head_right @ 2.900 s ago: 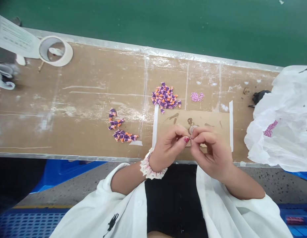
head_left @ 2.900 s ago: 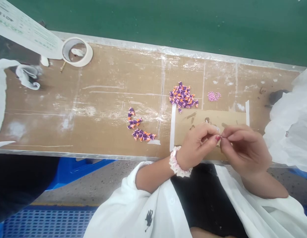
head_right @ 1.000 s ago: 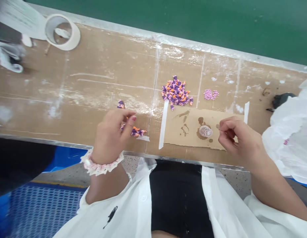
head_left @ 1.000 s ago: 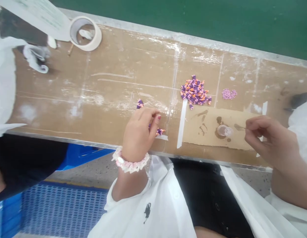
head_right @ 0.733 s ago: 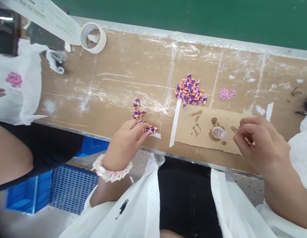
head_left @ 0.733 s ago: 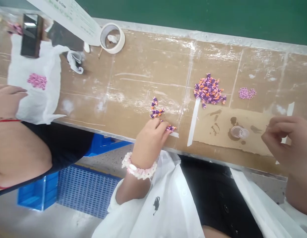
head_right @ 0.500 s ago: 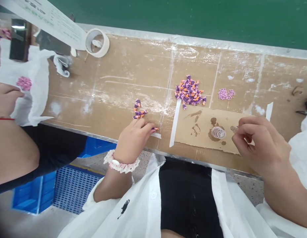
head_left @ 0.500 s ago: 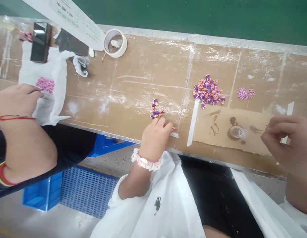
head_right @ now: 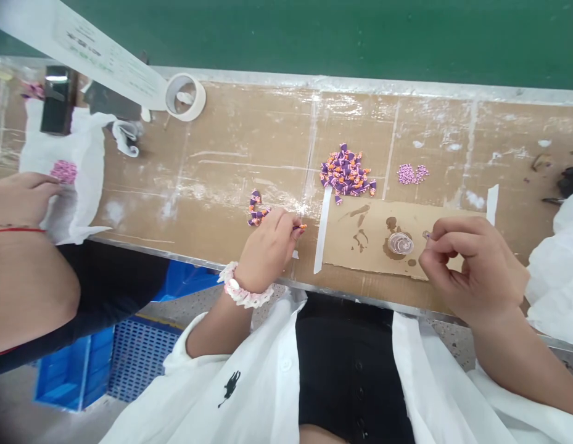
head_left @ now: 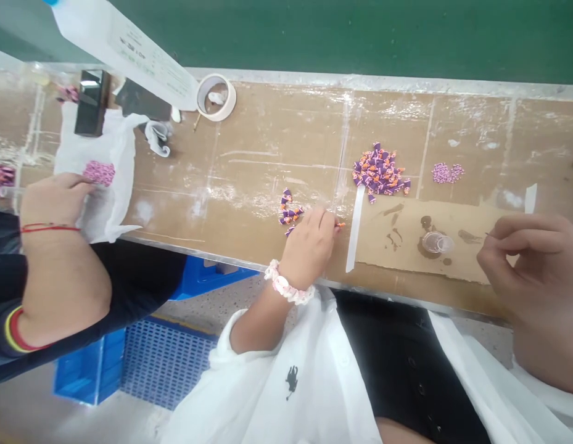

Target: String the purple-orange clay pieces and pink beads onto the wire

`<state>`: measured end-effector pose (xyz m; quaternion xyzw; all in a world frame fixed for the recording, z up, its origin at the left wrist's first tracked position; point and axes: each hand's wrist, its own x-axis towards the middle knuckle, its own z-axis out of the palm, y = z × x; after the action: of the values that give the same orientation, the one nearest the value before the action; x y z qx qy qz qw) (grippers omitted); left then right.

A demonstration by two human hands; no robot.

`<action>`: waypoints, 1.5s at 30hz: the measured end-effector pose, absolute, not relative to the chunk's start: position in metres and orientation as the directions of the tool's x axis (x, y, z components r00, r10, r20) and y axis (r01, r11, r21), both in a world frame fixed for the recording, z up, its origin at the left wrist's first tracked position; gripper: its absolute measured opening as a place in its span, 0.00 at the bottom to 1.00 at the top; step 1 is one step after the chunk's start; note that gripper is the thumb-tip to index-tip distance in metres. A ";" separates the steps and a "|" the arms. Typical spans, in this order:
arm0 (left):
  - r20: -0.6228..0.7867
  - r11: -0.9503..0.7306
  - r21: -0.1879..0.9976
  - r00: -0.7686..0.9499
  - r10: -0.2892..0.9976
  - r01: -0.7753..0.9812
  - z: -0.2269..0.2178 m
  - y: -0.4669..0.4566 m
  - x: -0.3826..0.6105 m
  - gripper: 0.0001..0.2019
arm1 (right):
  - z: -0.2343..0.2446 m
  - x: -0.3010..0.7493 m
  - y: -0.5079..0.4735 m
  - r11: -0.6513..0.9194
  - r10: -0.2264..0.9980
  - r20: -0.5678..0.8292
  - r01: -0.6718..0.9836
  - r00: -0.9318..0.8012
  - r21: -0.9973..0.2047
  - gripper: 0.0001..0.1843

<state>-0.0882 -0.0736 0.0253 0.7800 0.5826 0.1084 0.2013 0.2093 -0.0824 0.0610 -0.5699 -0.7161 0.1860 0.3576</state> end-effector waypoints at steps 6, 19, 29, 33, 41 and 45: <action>-0.271 0.357 0.906 0.334 0.903 -0.229 0.025 -0.074 -0.039 0.19 | 0.072 0.175 -0.094 0.322 0.943 0.334 0.301 -0.012 -0.898 0.18; 0.035 -0.032 0.999 0.300 0.953 -0.015 0.036 -0.086 0.004 0.11 | 0.077 0.135 -0.085 -0.158 0.985 -0.170 -0.542 -0.028 -0.825 0.11; -0.288 0.464 0.868 0.581 0.761 -0.177 0.049 -0.075 -0.010 0.17 | 0.084 0.133 -0.089 -0.174 0.984 -0.163 -0.610 -0.074 -0.773 0.10; -0.392 0.628 0.730 0.586 0.709 -0.271 0.049 -0.075 -0.004 0.19 | 0.083 0.130 -0.091 -0.180 0.981 -0.184 -0.611 -0.058 -0.771 0.10; -0.405 0.658 0.660 0.566 0.718 -0.363 0.043 -0.073 -0.002 0.16 | 0.079 0.133 -0.092 -0.147 0.980 -0.197 -0.549 0.033 -0.823 0.10; -0.401 0.655 0.628 0.547 0.735 -0.421 0.039 -0.072 -0.003 0.14 | 0.078 0.137 -0.094 -0.169 0.977 -0.214 -0.572 0.011 -0.803 0.10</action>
<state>-0.0031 -0.0719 0.0385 0.2368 0.3320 0.3411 0.8470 0.1368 -0.0940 0.0783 -0.3949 -0.2565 0.6547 0.5913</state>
